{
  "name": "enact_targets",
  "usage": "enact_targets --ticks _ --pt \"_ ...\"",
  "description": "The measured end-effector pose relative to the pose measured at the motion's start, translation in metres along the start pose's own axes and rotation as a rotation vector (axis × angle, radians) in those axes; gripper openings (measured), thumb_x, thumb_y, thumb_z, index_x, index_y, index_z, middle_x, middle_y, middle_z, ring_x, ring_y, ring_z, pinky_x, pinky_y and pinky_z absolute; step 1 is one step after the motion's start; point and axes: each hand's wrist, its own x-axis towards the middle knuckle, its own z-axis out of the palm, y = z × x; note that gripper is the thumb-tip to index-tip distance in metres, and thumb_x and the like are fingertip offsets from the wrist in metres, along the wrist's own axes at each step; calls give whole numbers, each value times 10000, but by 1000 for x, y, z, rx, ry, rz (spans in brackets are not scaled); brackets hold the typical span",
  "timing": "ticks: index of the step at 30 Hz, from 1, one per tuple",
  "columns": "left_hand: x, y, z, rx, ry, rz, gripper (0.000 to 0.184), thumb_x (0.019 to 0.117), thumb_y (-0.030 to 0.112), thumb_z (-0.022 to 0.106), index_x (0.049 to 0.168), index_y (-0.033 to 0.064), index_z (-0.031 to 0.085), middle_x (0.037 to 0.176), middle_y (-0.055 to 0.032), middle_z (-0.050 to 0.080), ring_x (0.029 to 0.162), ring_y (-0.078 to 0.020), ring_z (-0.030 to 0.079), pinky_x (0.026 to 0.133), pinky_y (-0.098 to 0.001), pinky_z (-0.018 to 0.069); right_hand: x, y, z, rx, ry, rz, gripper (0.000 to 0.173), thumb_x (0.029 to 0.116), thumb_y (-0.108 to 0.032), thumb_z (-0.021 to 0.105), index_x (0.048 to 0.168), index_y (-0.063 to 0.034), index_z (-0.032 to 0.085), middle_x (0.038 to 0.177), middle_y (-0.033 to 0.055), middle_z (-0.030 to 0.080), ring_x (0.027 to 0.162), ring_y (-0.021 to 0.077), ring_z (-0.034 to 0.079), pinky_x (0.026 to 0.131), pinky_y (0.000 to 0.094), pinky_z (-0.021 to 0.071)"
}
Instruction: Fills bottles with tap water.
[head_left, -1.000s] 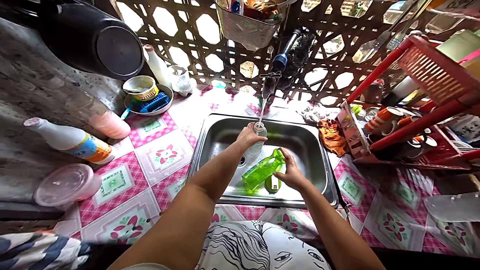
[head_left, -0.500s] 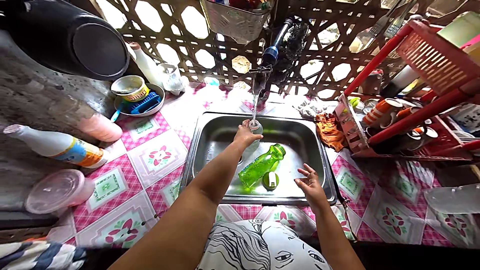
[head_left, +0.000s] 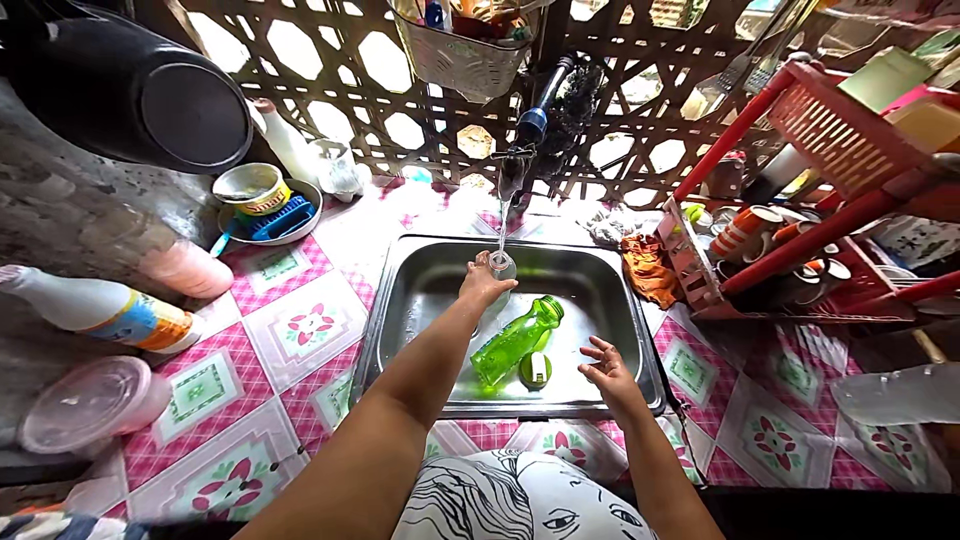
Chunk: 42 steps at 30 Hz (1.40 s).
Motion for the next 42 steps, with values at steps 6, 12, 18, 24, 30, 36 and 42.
enact_targets --ticks 6,12,18,24,30,36,42 --pt "4 -5 3 -63 -18 43 1112 747 486 892 1585 120 260 1391 -265 562 1238 -425 593 1020 -621 482 0 1 0 -260 -168 46 526 967 -117 649 1462 -22 498 1396 163 588 1063 184 663 921 351 552" --pt "2 -8 2 -77 -18 54 1118 756 493 890 1592 122 247 1421 -268 537 1260 -423 579 1033 -619 473 -1 1 0 -407 -305 69 539 983 -175 648 1475 -26 487 1422 164 570 1085 193 656 939 358 542" --pt "4 -12 2 -89 -19 67 1124 746 495 898 1588 122 253 1421 -265 540 1258 -420 581 1033 -610 476 0 3 -1 -430 -307 78 529 994 -174 636 1479 -27 483 1427 166 566 1090 200 654 944 363 539" --pt "3 -8 3 -88 -18 33 1112 754 491 896 1592 136 257 1423 -270 530 1233 -430 592 1000 -629 488 0 3 -3 -432 -284 62 517 996 -175 637 1474 -36 497 1411 171 583 1092 208 663 946 371 545" --pt "4 -11 5 -114 -12 41 1099 749 477 903 1589 151 273 1402 -279 545 1202 -443 607 977 -642 499 0 3 -2 -448 -274 73 502 995 -163 639 1464 -36 513 1400 166 594 1107 219 659 961 390 539" --pt "4 -13 -1 -84 -38 52 1080 746 514 895 1569 145 301 1364 -286 568 1196 -448 607 969 -651 495 0 3 -2 -453 -283 77 499 996 -175 633 1465 -50 512 1401 150 596 1104 203 657 951 375 537" --pt "9 -12 -6 -23 -102 42 1140 700 561 897 1576 166 283 1354 -254 584 1194 -418 619 962 -643 509 1 3 -4 -452 -283 65 503 997 -187 633 1464 -45 512 1403 155 593 1102 206 659 953 379 539"
